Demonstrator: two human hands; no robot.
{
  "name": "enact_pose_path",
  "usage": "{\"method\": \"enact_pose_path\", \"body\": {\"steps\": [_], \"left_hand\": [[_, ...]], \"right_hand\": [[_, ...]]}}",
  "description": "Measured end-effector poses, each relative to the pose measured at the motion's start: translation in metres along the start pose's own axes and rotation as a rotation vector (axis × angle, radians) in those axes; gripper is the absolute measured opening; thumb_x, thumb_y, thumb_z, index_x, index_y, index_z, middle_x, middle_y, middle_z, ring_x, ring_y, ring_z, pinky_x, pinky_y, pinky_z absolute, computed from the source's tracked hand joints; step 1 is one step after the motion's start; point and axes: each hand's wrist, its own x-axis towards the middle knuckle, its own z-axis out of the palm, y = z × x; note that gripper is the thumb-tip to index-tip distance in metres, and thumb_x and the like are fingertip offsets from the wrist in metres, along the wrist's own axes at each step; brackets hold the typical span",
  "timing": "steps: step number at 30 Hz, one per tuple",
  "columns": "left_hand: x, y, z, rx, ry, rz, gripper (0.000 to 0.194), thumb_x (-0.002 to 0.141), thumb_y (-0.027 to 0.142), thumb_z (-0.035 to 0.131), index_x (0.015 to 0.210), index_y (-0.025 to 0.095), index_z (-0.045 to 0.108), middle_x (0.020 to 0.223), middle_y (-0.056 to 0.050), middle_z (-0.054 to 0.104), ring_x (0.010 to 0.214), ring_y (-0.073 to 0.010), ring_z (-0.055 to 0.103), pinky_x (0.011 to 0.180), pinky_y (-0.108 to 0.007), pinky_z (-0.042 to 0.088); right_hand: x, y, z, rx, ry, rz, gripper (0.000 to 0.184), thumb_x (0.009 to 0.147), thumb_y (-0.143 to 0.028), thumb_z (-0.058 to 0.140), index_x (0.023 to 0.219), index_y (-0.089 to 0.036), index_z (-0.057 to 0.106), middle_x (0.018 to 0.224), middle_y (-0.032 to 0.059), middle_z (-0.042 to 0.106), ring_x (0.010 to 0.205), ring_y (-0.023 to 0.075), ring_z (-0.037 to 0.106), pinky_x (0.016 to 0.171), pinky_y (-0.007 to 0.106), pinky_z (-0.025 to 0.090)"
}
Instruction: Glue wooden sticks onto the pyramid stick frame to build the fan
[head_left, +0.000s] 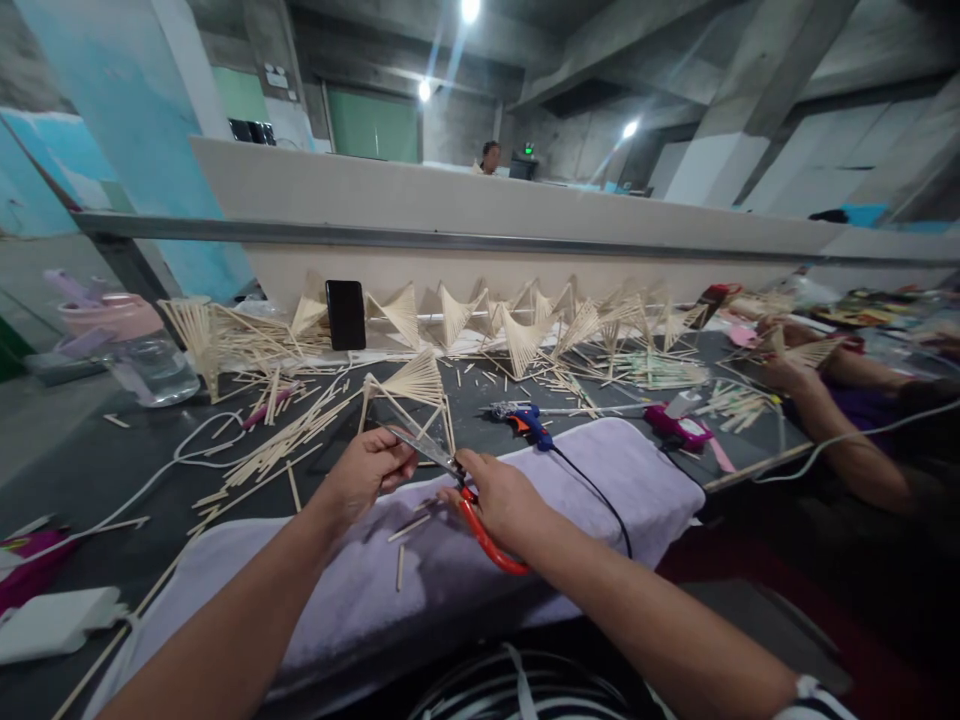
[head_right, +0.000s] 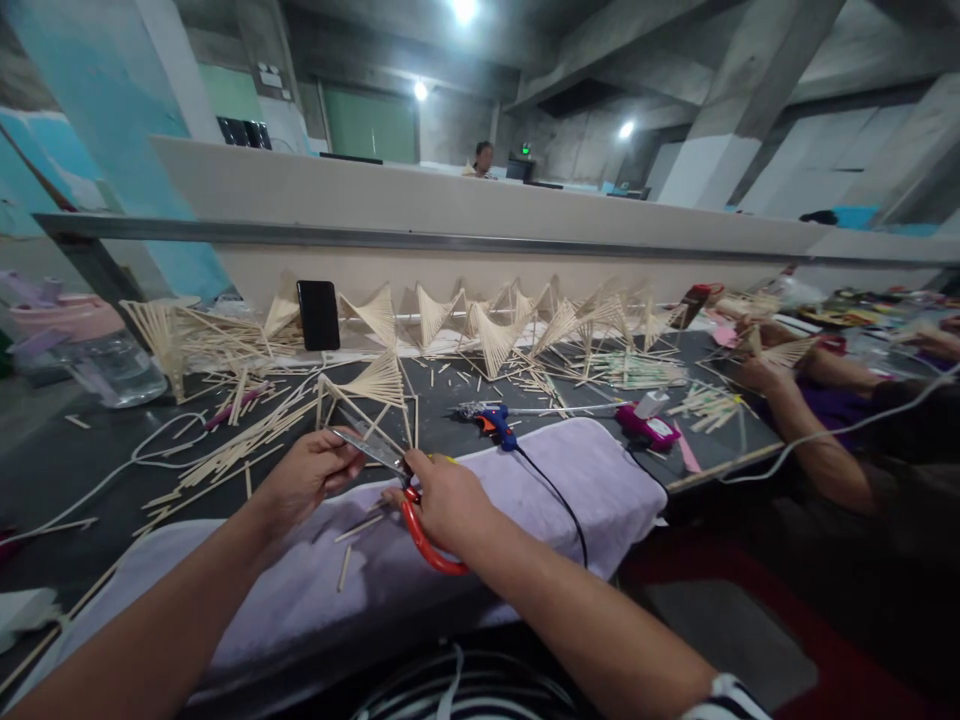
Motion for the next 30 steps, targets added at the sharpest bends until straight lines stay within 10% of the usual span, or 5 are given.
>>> {"method": "enact_pose_path", "body": {"steps": [9, 30], "left_hand": [[0.003, -0.005, 0.003, 0.148, 0.147, 0.081, 0.018, 0.072, 0.031, 0.062, 0.073, 0.014, 0.057, 0.055, 0.003, 0.053, 0.036, -0.0016, 0.032, 0.036, -0.016, 0.020], [0.001, -0.003, 0.001, -0.130, -0.105, -0.137, 0.020, 0.074, 0.029, 0.063, 0.068, 0.013, 0.054, 0.051, 0.005, 0.046, 0.032, 0.0019, 0.023, 0.033, -0.012, 0.015]], "right_hand": [[-0.002, 0.001, 0.000, 0.033, -0.009, 0.048, 0.041, 0.084, -0.052, 0.043, 0.112, -0.022, 0.047, 0.090, 0.0060, 0.059, 0.079, 0.0185, 0.056, 0.063, 0.025, 0.035], [-0.011, 0.006, 0.005, 0.079, -0.027, 0.046, 0.040, 0.081, -0.055, 0.046, 0.106, -0.024, 0.049, 0.082, 0.0026, 0.061, 0.071, 0.0166, 0.056, 0.059, 0.023, 0.034]]}}
